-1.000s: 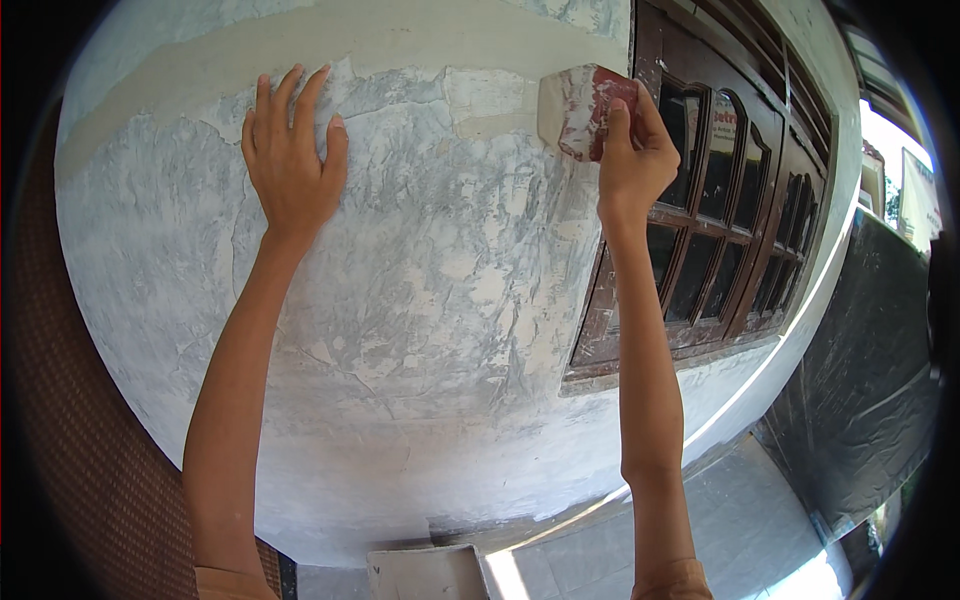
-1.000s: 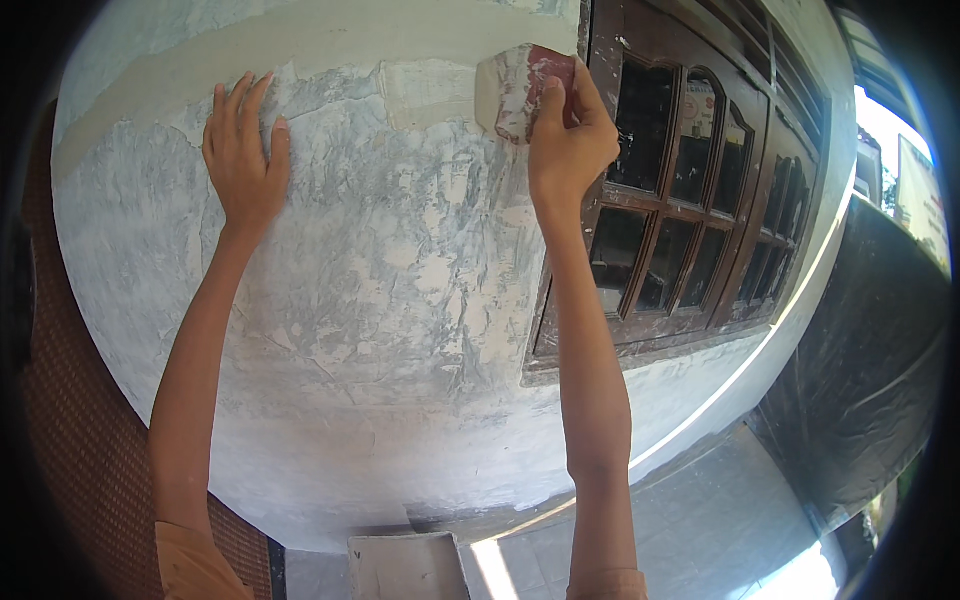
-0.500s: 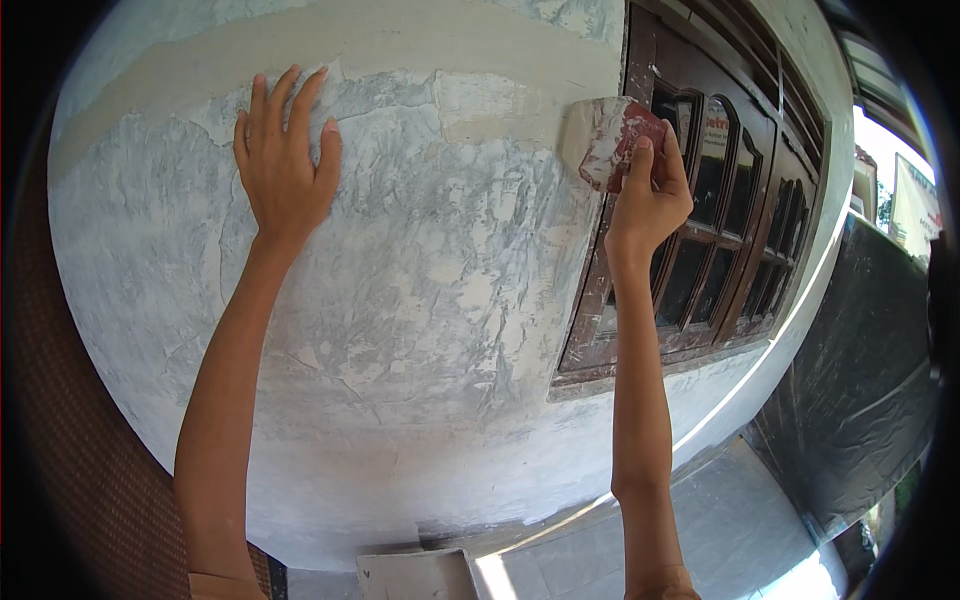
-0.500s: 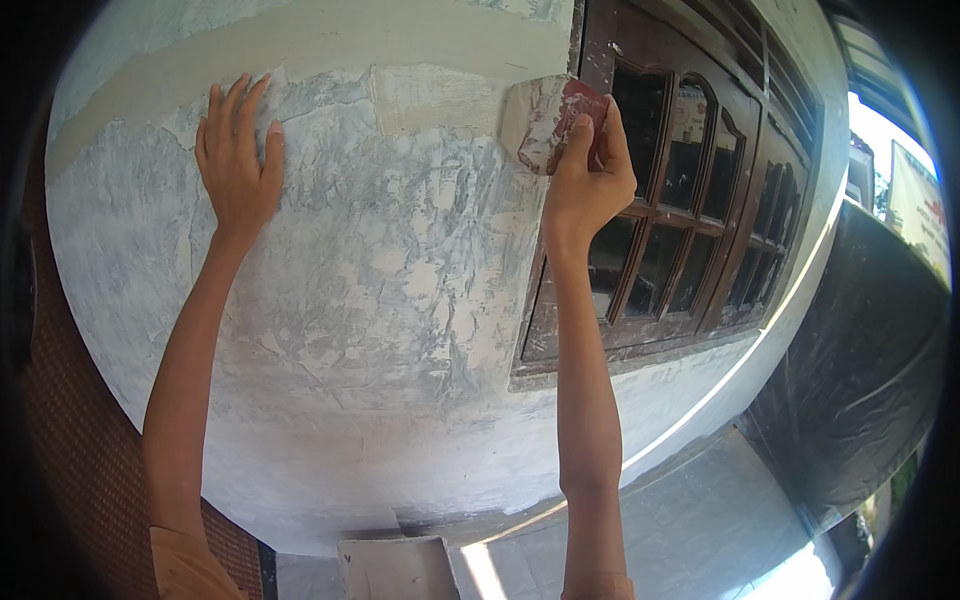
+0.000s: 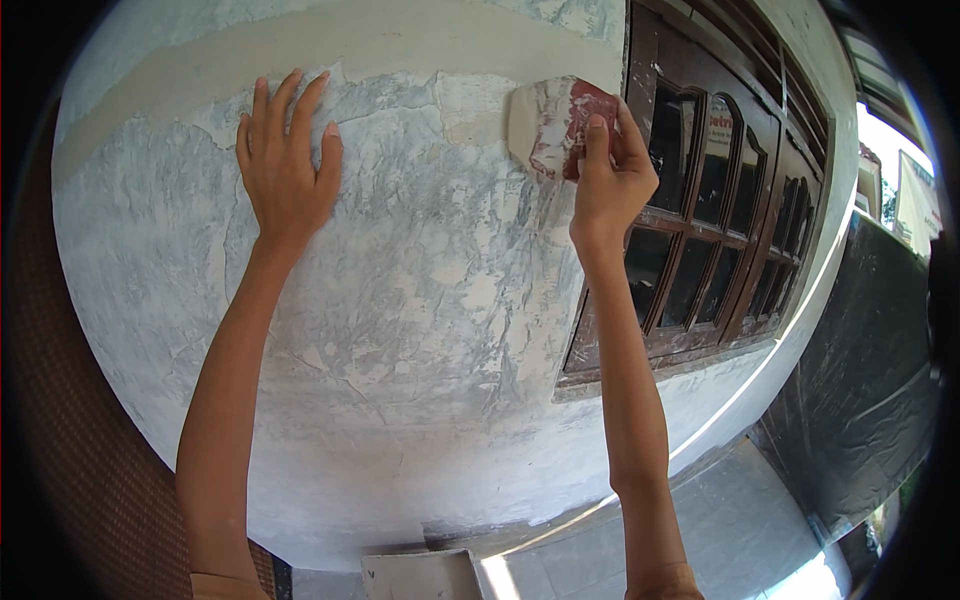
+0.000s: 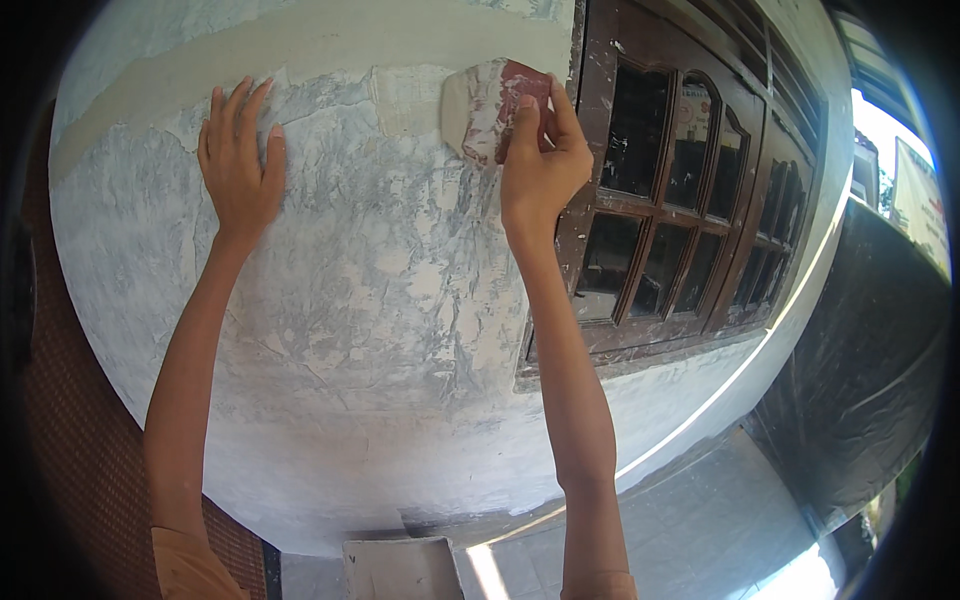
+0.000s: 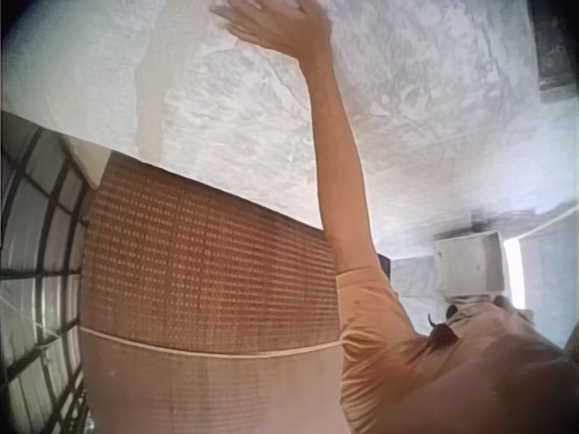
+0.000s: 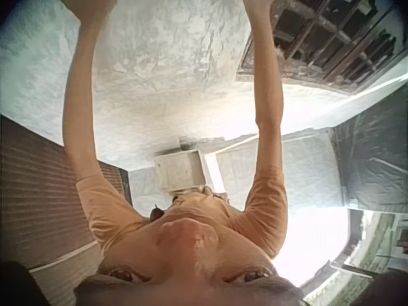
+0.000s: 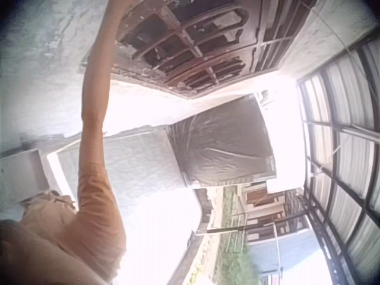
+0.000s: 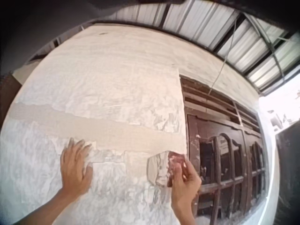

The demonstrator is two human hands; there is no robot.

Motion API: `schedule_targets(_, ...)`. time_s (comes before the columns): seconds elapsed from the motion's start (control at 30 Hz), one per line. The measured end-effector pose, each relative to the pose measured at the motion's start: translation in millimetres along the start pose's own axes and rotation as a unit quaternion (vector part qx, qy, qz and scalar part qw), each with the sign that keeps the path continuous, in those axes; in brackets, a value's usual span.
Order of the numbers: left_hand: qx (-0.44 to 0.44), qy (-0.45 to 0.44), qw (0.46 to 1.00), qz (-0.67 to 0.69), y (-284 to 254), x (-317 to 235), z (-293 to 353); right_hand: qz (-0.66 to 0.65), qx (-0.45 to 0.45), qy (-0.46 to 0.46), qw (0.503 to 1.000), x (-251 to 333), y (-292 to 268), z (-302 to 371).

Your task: The person patches and plasters cracks on a wall using a spatula to apply plaster paste from a plastic bucket.

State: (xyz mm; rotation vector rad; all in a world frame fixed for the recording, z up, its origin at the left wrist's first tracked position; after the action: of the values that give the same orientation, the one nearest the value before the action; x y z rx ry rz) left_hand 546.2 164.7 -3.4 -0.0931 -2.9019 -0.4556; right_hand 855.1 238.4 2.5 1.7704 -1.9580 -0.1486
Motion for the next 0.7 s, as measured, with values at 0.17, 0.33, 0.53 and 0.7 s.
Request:
schedule_targets(0.17,-0.013,0.003,1.000,0.000,-2,3,0,0.029,0.014,-0.047,0.998,-6,15,3)
schedule_targets(0.33,-0.002,-0.013,1.000,-0.007,-1,2,0,-0.024,-0.078,-0.052,0.995,-25,-37,-17)
schedule_targets(0.53,-0.002,-0.004,1.000,0.004,-1,5,-2,-0.033,0.040,-0.024,0.998,0,42,-8)
schedule_targets(0.7,0.002,-0.016,1.000,-0.011,0,4,1,-0.013,-0.045,0.030,0.998,-21,-10,-28)
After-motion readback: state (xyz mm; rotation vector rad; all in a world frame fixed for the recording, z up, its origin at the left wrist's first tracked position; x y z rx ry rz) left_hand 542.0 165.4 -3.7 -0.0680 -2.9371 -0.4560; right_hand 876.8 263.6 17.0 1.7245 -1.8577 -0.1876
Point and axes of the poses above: each hand's wrist, its own z-axis away from the middle knuckle, its own y-axis out of the palm, x = y × z, the point moved 8 cm from there along -z, towards the middle knuckle, and after that the axes turned 4 degrees about z, right-handed, at the moved point
